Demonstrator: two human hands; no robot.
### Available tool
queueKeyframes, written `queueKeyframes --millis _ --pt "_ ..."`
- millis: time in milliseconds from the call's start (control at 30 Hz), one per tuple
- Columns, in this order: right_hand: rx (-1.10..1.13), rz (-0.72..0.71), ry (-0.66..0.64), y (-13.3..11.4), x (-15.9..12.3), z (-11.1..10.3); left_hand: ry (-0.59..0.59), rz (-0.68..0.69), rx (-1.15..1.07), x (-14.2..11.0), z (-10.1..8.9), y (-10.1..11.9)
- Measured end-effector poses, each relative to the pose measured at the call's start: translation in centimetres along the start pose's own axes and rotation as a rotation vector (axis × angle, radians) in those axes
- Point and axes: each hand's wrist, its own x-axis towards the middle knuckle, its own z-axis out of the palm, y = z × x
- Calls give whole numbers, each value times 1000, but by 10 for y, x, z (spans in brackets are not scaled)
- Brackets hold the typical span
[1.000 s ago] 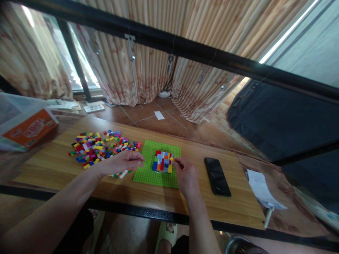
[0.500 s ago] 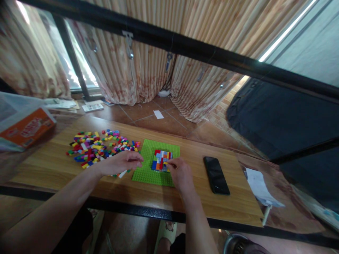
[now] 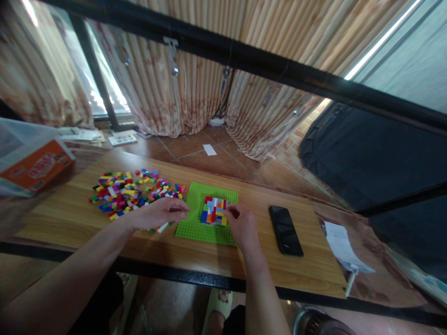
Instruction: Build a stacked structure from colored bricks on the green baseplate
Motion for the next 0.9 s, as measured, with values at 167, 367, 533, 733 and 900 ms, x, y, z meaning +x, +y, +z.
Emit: queueKeyframes --millis 167,367,533,733,900 --pt "-75 58 129 2 3 -12 4 10 13 1 0 -4" --pt "-54 57 110 -1 2 -8 12 11 -7 1 -1 0" --pt "25 -29 13 0 0 -3 20 9 -38 1 -2 -1" --pt "-99 -81 -68 6 -2 9 25 27 -23 1 -2 0" --pt "-177 -131 -90 6 -2 11 36 18 -34 0 -1 1"
